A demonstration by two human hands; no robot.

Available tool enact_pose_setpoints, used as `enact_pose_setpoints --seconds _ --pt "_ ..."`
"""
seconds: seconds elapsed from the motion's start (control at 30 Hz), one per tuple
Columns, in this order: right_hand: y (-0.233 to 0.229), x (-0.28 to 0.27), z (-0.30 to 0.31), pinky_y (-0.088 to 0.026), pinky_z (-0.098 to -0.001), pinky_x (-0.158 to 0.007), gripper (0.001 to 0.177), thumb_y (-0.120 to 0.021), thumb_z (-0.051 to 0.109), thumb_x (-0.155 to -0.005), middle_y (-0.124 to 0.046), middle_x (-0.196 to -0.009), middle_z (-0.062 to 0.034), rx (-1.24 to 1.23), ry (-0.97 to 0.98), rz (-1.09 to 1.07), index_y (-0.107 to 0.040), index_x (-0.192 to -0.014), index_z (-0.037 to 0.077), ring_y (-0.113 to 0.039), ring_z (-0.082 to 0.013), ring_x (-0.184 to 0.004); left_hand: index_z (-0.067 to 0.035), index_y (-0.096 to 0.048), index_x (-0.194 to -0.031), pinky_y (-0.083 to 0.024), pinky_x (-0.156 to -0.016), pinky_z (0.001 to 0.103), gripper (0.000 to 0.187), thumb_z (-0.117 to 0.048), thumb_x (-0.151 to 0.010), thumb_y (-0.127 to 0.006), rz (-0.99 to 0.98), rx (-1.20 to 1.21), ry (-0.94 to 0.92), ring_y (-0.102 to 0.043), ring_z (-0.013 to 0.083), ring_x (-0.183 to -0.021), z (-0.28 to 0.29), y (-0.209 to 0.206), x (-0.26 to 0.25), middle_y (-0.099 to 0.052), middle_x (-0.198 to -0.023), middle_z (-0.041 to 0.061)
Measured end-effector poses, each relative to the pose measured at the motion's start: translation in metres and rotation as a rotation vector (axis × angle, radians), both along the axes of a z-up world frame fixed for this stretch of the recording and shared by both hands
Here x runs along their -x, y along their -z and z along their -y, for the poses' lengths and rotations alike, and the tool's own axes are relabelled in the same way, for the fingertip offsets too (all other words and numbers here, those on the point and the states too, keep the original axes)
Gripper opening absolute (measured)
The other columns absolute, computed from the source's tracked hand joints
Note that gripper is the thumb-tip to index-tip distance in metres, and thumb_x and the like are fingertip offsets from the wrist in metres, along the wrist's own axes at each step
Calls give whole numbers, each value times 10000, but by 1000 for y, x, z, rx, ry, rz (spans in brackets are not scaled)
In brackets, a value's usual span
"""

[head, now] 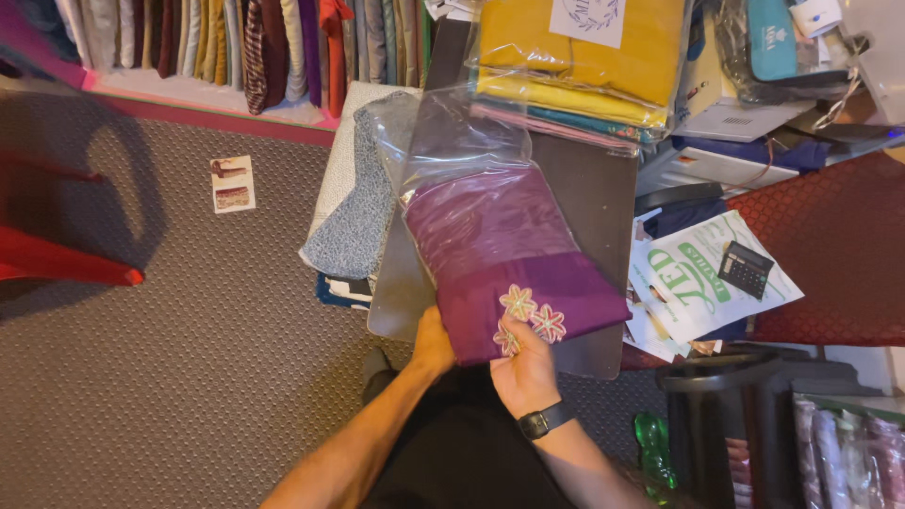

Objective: The person takes a folded purple garment from a shelf, removes it from a plastic bag, and unfolds it to show a floral print pattern. The person then refolds the purple garment, places it back inside the plastic bag, and sets it on a table.

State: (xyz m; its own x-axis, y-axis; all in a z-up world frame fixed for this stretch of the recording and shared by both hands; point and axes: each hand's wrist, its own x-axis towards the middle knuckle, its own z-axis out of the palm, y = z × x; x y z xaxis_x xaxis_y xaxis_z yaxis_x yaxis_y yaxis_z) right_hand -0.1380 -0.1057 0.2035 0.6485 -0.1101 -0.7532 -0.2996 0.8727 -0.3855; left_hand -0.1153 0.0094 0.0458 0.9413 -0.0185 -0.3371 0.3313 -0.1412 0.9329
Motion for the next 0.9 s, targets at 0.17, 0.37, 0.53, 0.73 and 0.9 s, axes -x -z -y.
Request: enact_pose_setpoints --seconds 0.17,0.37,0.53,0.73,0.9 --pt "1 -8 -16 -603 -410 -747 155 -780 -59 -761 -701 -825 -172 188 89 -52 -707 -898 -57 -696 -269 -728 -148 -749 -724 -538 -766 370 200 -180 -890 -641 -26 46 12 -677 183 -740 -6 -1 7 -711 -688 39" --pt "-21 -21 -18 -591 -419 -768 192 -782 -13 -735 -721 -877 -131 140 54 -20 -722 -918 1 -730 -263 -811 -141 -744 -689 -536 -742 347 257 -125 -905 -605 -20 92 54 -648 148 -669 -17 -8 -3 -690 -640 28" --pt "-14 -29 41 -459 -536 -1087 501 -798 288 -740 -712 -1178 -128 -99 128 5 -673 -1179 82 -666 -334 -1155 -139 -714 -659 -502 -700 287 271 -91 -900 -599 -43 151 75 -587 122 -626 -24 -2 2 -636 -615 -13" --pt "12 -55 74 -556 -414 -989 416 -865 326 -792 -741 -1019 -60 14 71 -12 -709 -1091 82 -716 -254 -986 -120 -785 -730 -496 -772 300 246 -99 -904 -612 -103 177 97 -629 150 -709 -41 -38 0 -699 -696 28" --pt "-21 -58 61 -556 -407 -971 323 -783 192 -851 -747 -1077 -103 -59 -71 14 -697 -1138 70 -710 -287 -1000 -115 -785 -747 -501 -777 309 236 -105 -904 -609 -120 143 76 -634 162 -728 -19 -37 -5 -703 -713 38"
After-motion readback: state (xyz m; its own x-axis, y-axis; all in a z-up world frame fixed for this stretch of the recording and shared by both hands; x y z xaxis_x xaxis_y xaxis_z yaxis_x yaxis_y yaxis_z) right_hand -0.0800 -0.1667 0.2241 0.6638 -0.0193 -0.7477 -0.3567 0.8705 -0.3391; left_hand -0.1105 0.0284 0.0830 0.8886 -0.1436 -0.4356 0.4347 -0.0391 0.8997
